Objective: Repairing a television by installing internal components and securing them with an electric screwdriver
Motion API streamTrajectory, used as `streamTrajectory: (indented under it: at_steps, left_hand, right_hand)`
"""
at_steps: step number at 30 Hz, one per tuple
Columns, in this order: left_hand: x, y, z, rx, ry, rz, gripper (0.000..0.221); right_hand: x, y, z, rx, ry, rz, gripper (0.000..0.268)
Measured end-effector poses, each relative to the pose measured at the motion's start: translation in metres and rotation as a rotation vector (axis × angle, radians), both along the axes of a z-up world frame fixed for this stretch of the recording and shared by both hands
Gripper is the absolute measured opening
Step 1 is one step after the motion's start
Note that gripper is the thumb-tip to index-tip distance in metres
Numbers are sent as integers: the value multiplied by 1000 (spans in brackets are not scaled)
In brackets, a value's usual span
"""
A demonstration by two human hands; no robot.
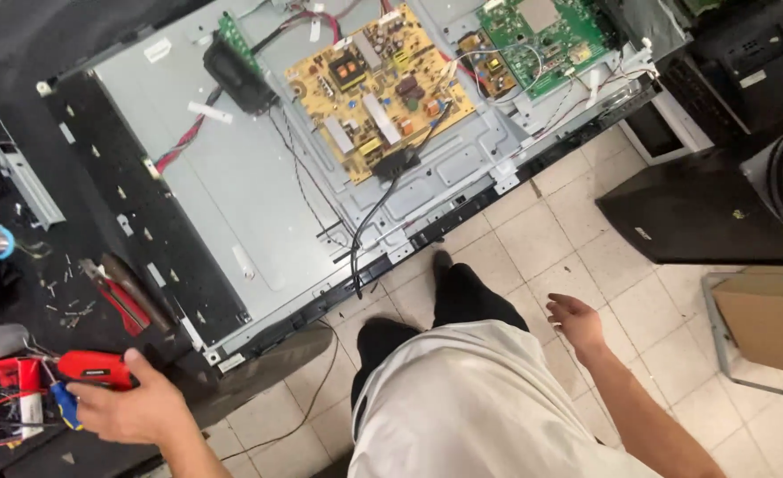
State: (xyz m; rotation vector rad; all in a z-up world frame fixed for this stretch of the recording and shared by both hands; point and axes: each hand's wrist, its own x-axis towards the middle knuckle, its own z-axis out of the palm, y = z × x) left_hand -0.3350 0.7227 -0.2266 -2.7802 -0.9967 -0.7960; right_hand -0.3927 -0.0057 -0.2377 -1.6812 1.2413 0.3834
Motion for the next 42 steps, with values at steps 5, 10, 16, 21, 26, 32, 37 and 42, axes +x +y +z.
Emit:
streamTrajectory:
  at_steps: [5, 10, 16, 21, 26, 32, 37, 42]
  left_hand:
    - [59, -62, 54, 102, -241, -182, 33]
    - [237, -164, 89, -804, -287, -236, 50]
    - [434, -256, 86, -834, 266, -14, 79]
    - [457, -232, 62, -1062, 122, 175, 67]
    - [355, -201, 122, -1692, -243, 181, 22]
    - [199, -234, 191, -1441, -374, -179, 53]
    - [80, -252, 162, -218, 400, -378, 87]
    - [6, -240, 97, -37, 233, -711, 51]
  right_hand:
    - [28, -24, -17, 256, -100, -263, 38]
    - [93, -35, 13, 246, -57, 43, 43]
    - [148, -125, -38, 147, -226, 240, 31]
    - [161, -196, -36, 105, -160, 185, 31]
    - [148, -281, -137, 125, -158, 175, 26]
    - [176, -298, -194, 155, -181, 306, 28]
    - [191, -238, -189, 133, -210, 413, 22]
    - [181, -155, -152, 266, -222, 499, 29]
